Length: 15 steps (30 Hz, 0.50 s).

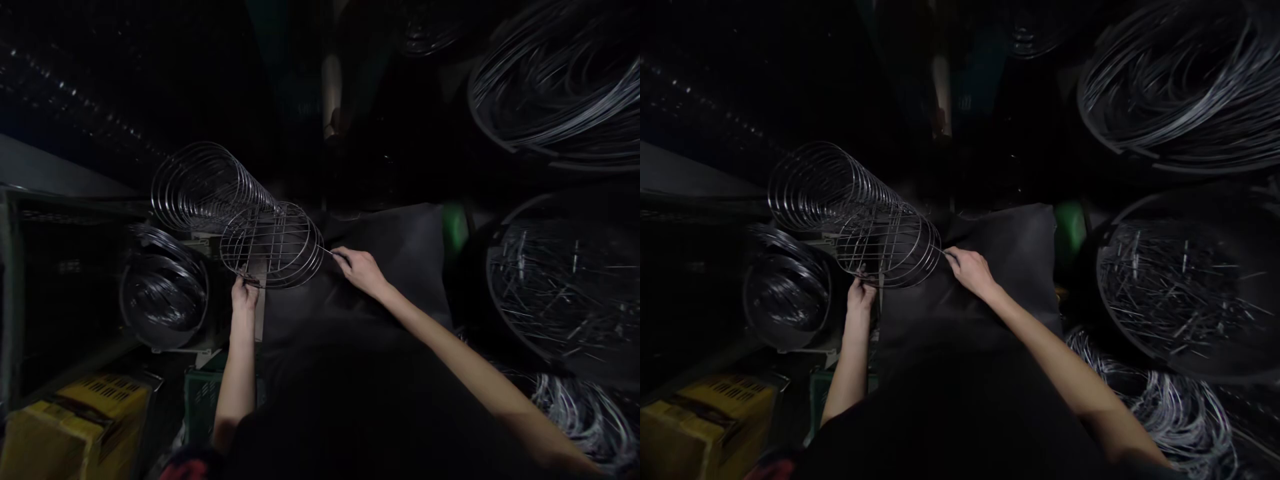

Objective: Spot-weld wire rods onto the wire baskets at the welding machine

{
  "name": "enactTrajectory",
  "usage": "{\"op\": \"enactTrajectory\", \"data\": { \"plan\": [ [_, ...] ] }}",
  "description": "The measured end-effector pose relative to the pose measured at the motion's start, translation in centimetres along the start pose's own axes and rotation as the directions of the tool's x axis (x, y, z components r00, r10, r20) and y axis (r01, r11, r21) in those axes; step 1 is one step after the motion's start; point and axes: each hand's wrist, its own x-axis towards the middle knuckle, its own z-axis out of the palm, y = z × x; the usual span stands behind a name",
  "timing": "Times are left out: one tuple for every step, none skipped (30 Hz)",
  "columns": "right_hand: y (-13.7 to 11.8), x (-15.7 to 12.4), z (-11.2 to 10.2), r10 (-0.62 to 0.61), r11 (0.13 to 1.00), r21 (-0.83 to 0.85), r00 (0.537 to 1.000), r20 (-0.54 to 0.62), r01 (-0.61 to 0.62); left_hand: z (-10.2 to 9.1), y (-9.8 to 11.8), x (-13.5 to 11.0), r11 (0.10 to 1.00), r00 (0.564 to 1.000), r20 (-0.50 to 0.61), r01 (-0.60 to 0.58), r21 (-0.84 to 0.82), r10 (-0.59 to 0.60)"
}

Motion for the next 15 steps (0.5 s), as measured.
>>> {"op": "enactTrajectory", "data": {
  "plan": [
    [-0.2,0.2,0.1,-0.005,0.999,-0.054,1.000,0.012,0.006,0.1,0.0,-0.1,1.000,1.000,-0.019,-0.002,-0.001,0.002],
    [-0.5,0.4,0.2,-0.008,0.993,-0.117,0.999,0.034,0.012,0.3,-0.1,-0.1,1.000,0.999,-0.037,-0.004,-0.006,0.004],
    [-0.7,0.6,0.3,-0.004,0.982,-0.186,0.998,0.064,0.016,0.5,-0.1,-0.2,1.000,0.999,-0.053,-0.008,-0.011,0.007],
    [-0.8,0.8,0.4,0.007,0.967,-0.252,0.995,0.100,0.018,0.6,-0.2,-0.3,1.000,0.998,-0.063,-0.015,-0.015,0.014],
    [-0.9,0.9,0.6,0.024,0.951,-0.308,0.991,0.132,0.018,0.7,-0.2,-0.3,1.000,0.997,-0.069,-0.022,-0.017,0.021],
    [-0.8,0.9,0.7,0.045,0.938,-0.347,0.986,0.158,0.013,0.9,-0.3,-0.4,0.999,0.997,-0.074,-0.028,-0.019,0.026],
    [-0.6,0.8,0.9,0.063,0.930,-0.368,0.982,0.178,0.007,1.0,-0.3,-0.4,0.999,0.997,-0.077,-0.031,-0.019,0.029],
    [-0.4,0.8,1.0,0.077,0.928,-0.373,0.979,0.187,-0.002,1.1,-0.4,-0.4,0.999,0.996,-0.079,-0.031,-0.017,0.029],
    [-0.1,0.7,1.1,0.087,0.928,-0.372,0.978,0.190,-0.011,1.2,-0.4,-0.3,0.999,0.996,-0.080,-0.028,-0.014,0.027],
    [0.1,0.6,1.1,0.095,0.928,-0.373,0.977,0.190,-0.018,1.3,-0.3,-0.3,1.000,0.997,-0.080,-0.024,-0.009,0.024],
    [0.2,0.6,1.0,0.100,0.922,-0.386,0.976,0.191,-0.019,1.4,-0.3,-0.3,1.000,0.997,-0.077,-0.021,-0.002,0.021],
    [0.2,0.6,0.9,0.103,0.912,-0.410,0.975,0.195,-0.015,1.5,-0.2,-0.3,1.000,0.997,-0.071,-0.019,0.007,0.020],
    [0.0,0.7,0.8,0.104,0.898,-0.440,0.974,0.199,-0.006,1.6,-0.1,-0.3,1.000,0.998,-0.061,-0.019,0.017,0.020],
    [-0.3,0.9,0.6,0.101,0.884,-0.467,0.974,0.205,0.006,1.8,-0.1,-0.3,0.999,0.999,-0.045,-0.019,0.031,0.020],
    [-0.6,1.2,0.5,0.093,0.874,-0.486,0.972,0.215,0.024,2.0,0.0,-0.3,0.999,0.999,-0.028,-0.018,0.046,0.020]
  ]
}}
